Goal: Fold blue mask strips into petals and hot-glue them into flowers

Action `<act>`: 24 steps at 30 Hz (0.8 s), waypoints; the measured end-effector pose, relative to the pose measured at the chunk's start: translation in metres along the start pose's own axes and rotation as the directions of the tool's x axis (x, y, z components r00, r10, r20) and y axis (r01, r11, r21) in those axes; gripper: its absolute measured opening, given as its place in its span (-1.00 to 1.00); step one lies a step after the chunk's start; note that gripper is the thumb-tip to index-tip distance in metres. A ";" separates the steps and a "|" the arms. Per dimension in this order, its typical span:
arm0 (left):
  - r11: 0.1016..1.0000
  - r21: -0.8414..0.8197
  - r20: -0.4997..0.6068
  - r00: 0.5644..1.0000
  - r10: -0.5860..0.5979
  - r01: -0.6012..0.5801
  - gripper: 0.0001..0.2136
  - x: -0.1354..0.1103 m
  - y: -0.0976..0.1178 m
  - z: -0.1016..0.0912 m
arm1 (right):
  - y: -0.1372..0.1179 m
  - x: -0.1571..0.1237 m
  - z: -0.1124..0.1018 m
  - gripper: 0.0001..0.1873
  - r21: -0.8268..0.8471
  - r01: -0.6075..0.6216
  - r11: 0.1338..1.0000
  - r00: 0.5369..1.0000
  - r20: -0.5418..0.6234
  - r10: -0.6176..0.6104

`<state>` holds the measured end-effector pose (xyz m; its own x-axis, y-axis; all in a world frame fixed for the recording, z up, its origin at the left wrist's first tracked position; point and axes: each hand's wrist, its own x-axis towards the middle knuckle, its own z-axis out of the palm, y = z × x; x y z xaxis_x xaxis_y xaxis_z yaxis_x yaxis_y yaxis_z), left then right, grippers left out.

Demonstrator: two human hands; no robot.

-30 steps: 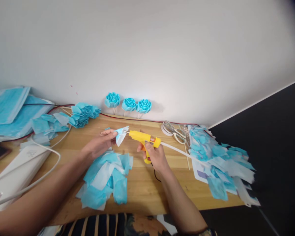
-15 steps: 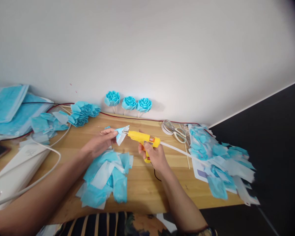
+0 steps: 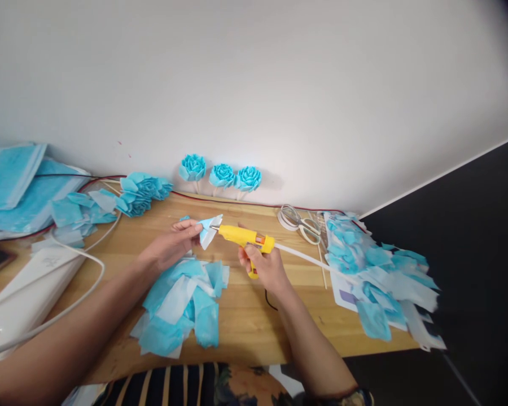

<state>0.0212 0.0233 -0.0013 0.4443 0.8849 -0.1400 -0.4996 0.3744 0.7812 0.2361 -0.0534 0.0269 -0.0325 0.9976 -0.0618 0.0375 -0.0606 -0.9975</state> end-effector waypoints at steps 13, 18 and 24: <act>1.000 0.016 0.014 1.000 -0.002 0.001 -0.79 -0.002 0.001 0.002 | -0.002 0.000 0.004 -0.40 0.002 -0.025 1.000 1.000 0.005 0.025; 1.000 -0.003 0.010 1.000 0.001 -0.001 -0.78 -0.001 0.002 -0.001 | 0.003 0.001 -0.005 -0.35 -0.080 0.049 0.996 0.997 0.059 -0.045; 0.999 0.014 -0.029 0.999 0.047 -0.046 -0.75 0.002 0.002 -0.004 | -0.003 -0.003 -0.011 -0.35 -0.028 0.078 0.997 0.989 0.130 -0.074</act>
<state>0.0181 0.0271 -0.0023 0.3990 0.9089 -0.1209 -0.5090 0.3292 0.7953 0.2470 -0.0558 0.0300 -0.1643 0.9864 0.0080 0.0631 0.0186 -0.9978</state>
